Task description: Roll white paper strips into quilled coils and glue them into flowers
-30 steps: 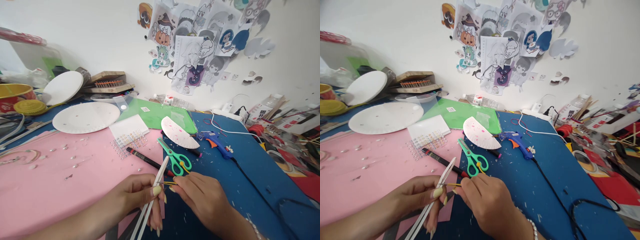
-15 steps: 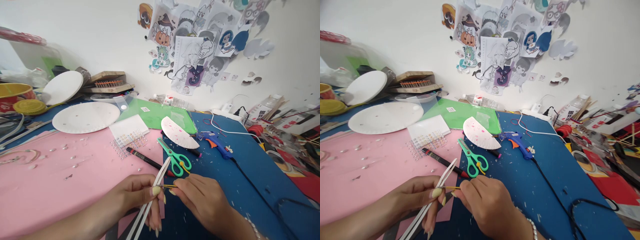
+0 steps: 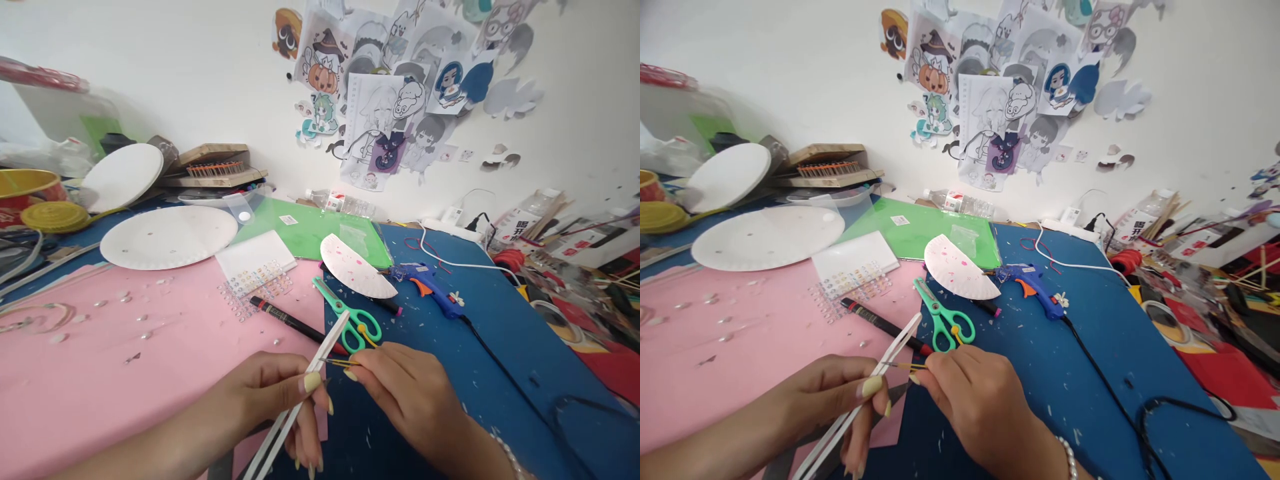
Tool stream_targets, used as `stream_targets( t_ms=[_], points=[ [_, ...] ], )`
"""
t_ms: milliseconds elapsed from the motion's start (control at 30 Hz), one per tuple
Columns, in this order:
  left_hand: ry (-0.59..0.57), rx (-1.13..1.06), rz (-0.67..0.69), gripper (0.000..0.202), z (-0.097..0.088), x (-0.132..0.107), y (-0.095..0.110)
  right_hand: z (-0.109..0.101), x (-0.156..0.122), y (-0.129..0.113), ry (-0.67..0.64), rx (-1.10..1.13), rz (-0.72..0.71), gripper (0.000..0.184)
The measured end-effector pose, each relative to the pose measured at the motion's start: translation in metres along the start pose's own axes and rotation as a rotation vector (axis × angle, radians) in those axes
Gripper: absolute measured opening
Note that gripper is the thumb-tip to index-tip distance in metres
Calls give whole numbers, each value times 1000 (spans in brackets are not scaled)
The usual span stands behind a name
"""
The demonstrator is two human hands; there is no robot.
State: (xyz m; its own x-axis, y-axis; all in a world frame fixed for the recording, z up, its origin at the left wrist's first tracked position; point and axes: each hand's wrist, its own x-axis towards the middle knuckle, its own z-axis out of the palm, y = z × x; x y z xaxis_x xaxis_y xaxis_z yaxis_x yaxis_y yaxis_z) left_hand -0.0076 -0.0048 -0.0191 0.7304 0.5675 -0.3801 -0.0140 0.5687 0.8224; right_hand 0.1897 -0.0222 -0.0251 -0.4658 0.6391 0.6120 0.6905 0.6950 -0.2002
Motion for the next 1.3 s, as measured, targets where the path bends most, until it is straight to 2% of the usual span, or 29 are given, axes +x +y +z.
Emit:
stream_targets(
  t_ms=[167,333,500,767,1033,1300],
  points=[
    [79,-9,18,28,3,0,1,3,-1,-1,-9,5,-33,29],
    [53,-68,-10,27,1,0,2,2,-1,-5,-43,19,-56,29],
    [21,-1,38,26,-2,2,-1,-1,1,-5,27,20,-36,28],
    [96,31,45,25,2,1,-2,0,-1,-2,36,-12,-26,24],
    [17,-14,71,32,-2,5,-6,1,-2,-1,-11,-45,-39,24],
    [25,3,60,32,-2,4,-6,3,-2,-1,-14,-129,-92,19]
  ],
)
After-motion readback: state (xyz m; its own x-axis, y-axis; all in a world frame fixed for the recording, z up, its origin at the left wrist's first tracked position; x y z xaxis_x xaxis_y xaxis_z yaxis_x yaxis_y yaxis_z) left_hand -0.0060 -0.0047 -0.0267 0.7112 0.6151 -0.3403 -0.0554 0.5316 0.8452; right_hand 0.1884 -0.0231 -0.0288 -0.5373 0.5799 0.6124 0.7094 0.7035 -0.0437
